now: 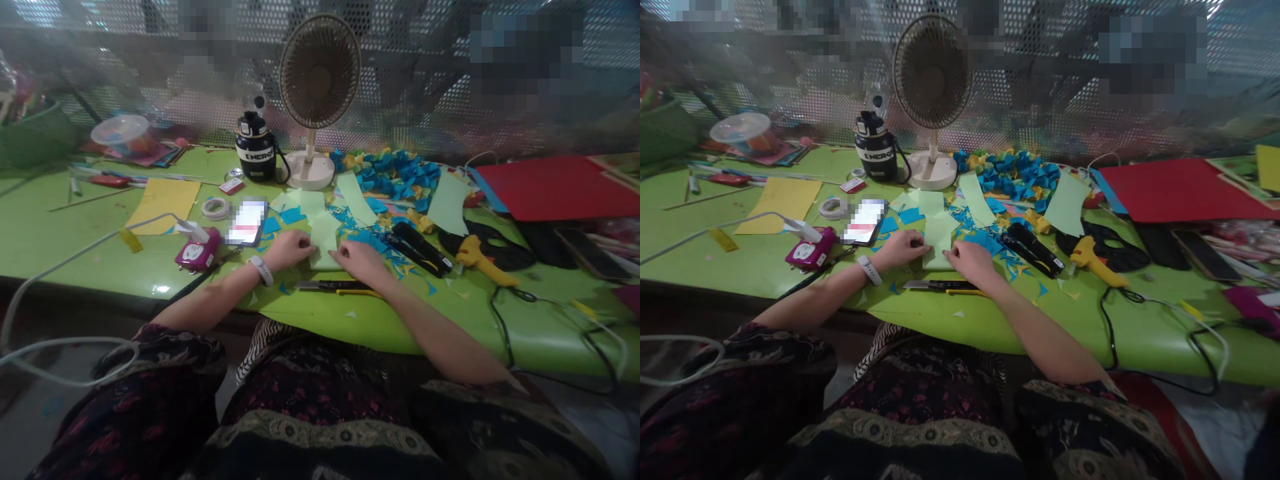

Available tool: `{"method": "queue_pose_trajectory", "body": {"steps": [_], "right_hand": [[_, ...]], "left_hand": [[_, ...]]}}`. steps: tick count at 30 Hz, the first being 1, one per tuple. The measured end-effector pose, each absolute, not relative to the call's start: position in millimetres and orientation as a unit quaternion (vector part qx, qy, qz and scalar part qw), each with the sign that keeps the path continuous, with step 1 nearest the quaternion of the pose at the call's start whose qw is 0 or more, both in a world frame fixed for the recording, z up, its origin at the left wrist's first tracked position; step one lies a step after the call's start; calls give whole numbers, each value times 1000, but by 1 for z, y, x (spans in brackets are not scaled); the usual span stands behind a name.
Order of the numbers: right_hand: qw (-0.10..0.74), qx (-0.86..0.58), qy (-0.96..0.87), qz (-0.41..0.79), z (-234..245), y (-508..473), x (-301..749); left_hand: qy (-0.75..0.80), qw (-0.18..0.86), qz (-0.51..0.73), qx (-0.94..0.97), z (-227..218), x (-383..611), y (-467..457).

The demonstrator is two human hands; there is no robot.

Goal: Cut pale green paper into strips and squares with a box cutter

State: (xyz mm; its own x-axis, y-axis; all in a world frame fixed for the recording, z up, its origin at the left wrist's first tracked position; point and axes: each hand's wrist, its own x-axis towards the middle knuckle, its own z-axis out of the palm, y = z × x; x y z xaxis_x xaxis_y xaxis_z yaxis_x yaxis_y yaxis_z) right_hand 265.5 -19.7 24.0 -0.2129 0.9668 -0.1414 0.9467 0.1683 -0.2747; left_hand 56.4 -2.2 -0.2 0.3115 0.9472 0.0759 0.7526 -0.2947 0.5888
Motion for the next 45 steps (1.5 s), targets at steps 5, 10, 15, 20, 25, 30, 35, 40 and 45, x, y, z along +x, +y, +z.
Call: {"method": "queue_pose_trajectory", "body": {"steps": [5, 10, 15, 20, 25, 30, 35, 40, 45], "right_hand": [[23, -622, -771, 137, 23, -21, 263], [24, -625, -769, 130, 21, -21, 262], [27, -621, -771, 137, 19, -20, 264], [41, -615, -773, 150, 17, -19, 266], [45, -621, -766, 160, 17, -19, 265], [38, -630, -760, 156, 18, -18, 266], [41, -635, -760, 132, 25, -22, 275], [-32, -578, -792, 195, 33, -23, 288], [-45, -533, -808, 246, 36, -14, 293]], "left_hand": [[559, 207, 208, 776, -1, 57, -3], [571, 140, 209, 781, -6, 55, -3], [421, 102, 278, 857, -5, 56, -12], [279, 208, 170, 922, 3, 58, -30], [267, 155, 104, 946, 8, 60, -41], [267, 138, 104, 948, 8, 63, -48], [267, 127, 109, 949, 5, 62, -50], [238, 101, 108, 960, 7, 59, -47], [233, 112, 80, 963, 7, 54, -43]]}}
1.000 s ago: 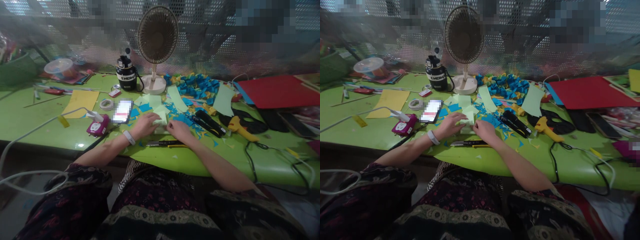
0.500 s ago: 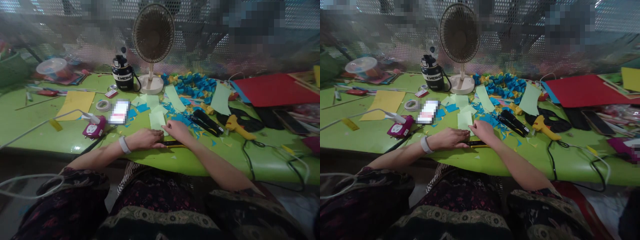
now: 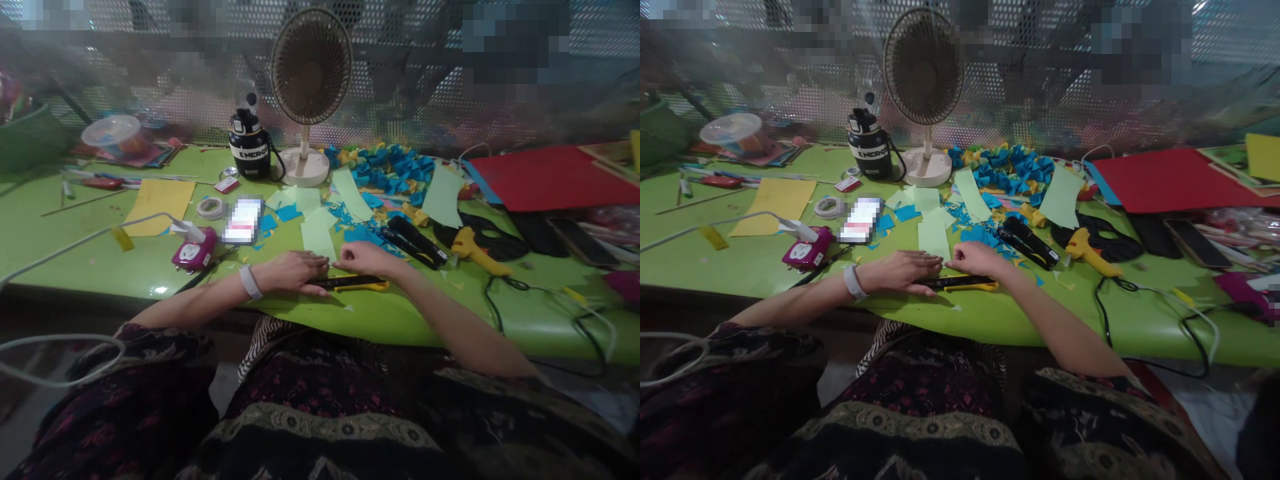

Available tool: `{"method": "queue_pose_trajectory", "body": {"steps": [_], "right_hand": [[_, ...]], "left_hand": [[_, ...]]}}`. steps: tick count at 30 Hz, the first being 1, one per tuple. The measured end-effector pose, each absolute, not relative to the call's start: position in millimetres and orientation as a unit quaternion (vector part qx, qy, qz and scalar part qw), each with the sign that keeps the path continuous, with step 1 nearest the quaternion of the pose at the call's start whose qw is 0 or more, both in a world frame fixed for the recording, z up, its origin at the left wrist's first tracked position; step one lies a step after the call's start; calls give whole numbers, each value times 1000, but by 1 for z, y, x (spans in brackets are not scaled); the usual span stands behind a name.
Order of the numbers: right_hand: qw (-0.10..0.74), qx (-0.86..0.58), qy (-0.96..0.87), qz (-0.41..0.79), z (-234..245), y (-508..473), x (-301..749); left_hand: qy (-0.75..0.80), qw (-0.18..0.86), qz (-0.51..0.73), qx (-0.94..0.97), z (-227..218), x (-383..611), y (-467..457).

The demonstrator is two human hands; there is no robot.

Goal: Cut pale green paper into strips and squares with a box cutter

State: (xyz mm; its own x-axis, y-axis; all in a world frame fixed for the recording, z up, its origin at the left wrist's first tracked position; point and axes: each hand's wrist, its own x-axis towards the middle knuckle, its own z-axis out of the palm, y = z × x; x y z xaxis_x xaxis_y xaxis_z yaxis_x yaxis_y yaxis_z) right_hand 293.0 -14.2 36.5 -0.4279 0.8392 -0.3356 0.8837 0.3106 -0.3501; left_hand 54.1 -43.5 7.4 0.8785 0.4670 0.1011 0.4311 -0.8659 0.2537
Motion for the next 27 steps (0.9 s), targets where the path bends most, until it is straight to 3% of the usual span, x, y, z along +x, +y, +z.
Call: {"method": "queue_pose_trajectory", "body": {"steps": [10, 27], "right_hand": [[41, 514, 809, -283, 35, -1, 293], [164, 484, 778, -366, 48, 14, 256]], "left_hand": [[191, 125, 74, 971, 10, 10, -48], [194, 98, 53, 975, 9, 5, -51]]}}
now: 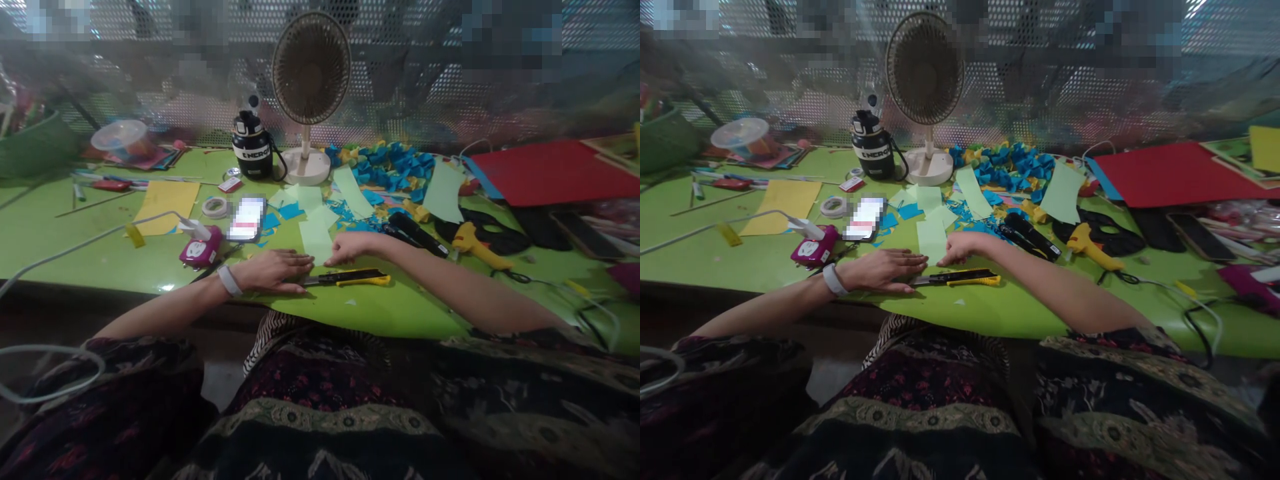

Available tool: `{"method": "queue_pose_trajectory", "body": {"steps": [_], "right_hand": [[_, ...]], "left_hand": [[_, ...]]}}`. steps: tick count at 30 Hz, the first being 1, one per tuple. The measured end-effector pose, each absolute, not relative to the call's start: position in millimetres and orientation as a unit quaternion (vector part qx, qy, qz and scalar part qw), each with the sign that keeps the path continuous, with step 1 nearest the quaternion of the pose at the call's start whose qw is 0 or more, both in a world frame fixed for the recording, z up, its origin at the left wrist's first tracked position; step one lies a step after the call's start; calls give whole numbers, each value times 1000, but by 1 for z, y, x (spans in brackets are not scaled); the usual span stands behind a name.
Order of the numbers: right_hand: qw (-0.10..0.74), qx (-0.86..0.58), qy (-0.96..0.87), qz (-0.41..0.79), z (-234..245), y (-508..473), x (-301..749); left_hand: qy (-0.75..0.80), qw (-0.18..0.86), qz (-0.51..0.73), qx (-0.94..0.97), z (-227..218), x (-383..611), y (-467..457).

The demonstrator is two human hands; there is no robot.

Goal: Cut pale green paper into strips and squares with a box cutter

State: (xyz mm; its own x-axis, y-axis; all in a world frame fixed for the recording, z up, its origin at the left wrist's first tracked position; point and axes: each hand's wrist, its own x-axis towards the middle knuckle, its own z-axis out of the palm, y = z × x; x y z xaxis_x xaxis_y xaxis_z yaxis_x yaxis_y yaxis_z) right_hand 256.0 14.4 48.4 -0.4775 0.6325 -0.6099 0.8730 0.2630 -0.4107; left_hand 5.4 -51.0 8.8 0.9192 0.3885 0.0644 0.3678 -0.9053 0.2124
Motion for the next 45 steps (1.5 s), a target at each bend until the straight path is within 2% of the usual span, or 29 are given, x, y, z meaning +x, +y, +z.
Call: {"method": "queue_pose_trajectory", "body": {"steps": [7, 9, 13, 17, 20, 23, 25, 29, 34, 41, 43, 45], "right_hand": [[162, 540, 744, -357, 62, 12, 297], [123, 545, 754, -347, 63, 5, 307], [-23, 465, 837, -288, 51, -28, 314], [-73, 359, 915, -169, 26, -60, 313], [-98, 351, 919, -150, 14, -67, 321], [-109, 364, 908, -178, 12, -61, 336], [-129, 396, 891, -183, 14, -53, 348], [-190, 506, 833, -119, 12, -36, 366], [-169, 560, 811, -22, -5, -14, 366], [-129, 462, 876, -39, -6, -20, 371], [-120, 431, 893, -57, -1, -26, 374], [-110, 407, 903, -79, 4, -32, 376]], "left_hand": [[195, 103, 55, 974, 6, 4, -50], [191, 106, 54, 974, 6, 4, -48], [177, 106, 74, 976, 5, 2, -41], [207, 99, 122, 966, 1, 7, -30], [322, 69, 177, 928, 0, 20, -20], [430, 47, 180, 884, 1, 36, -8], [463, 69, 154, 870, 2, 44, 0], [466, 133, 129, 865, 4, 49, 12], [434, 194, 142, 868, 4, 50, 13], [479, 259, 162, 823, 2, 50, 1], [459, 246, 179, 835, 0, 48, -1], [426, 186, 185, 866, -2, 46, -2]]}}
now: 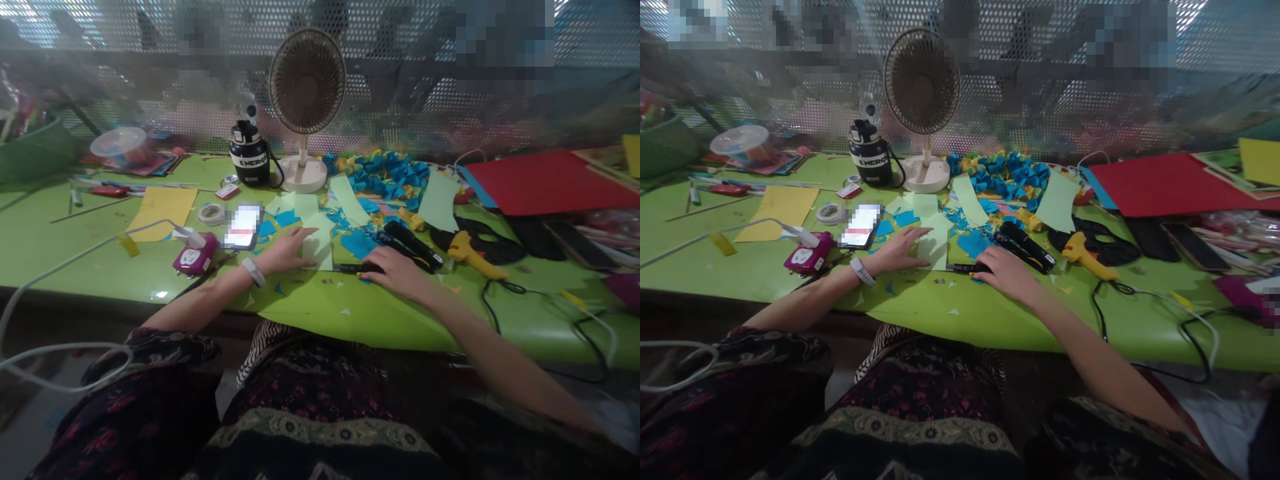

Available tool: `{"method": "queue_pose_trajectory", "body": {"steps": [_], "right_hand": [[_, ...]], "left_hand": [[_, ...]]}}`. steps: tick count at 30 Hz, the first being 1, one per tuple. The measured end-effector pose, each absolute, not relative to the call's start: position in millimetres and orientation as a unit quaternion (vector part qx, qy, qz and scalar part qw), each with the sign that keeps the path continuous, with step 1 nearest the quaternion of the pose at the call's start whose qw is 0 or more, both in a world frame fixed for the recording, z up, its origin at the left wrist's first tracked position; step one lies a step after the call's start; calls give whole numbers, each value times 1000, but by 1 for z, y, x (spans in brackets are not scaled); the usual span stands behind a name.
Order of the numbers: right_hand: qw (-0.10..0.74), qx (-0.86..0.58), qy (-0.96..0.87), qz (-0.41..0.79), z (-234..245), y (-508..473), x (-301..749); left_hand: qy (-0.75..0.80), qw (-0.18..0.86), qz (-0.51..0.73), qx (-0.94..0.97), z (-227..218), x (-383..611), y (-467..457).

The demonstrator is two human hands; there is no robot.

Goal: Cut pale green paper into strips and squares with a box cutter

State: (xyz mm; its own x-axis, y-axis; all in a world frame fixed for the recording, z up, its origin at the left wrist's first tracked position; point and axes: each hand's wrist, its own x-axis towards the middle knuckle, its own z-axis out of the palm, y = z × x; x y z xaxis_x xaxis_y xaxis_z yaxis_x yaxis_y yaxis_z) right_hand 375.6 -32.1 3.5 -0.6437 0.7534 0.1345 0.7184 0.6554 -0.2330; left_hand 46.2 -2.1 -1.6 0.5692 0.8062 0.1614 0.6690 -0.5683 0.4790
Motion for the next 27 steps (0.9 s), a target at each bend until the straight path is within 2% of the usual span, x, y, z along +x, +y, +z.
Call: {"method": "queue_pose_trajectory", "body": {"steps": [3, 6, 10, 17, 27], "right_hand": [[107, -397, -906, 98, 6, -35, 375], [114, -399, -904, 100, 5, -35, 372], [134, -404, -900, 91, 0, -37, 366], [138, -415, -895, 80, -3, -51, 364], [149, -439, -883, 72, 0, -66, 367]], "left_hand": [[343, 103, 135, 924, -6, 42, -4], [271, 102, 64, 955, -11, 37, -9], [265, 96, 19, 959, -15, 33, -18], [272, 77, 6, 959, -15, 36, -23], [277, 105, 23, 955, -11, 37, -26]]}}
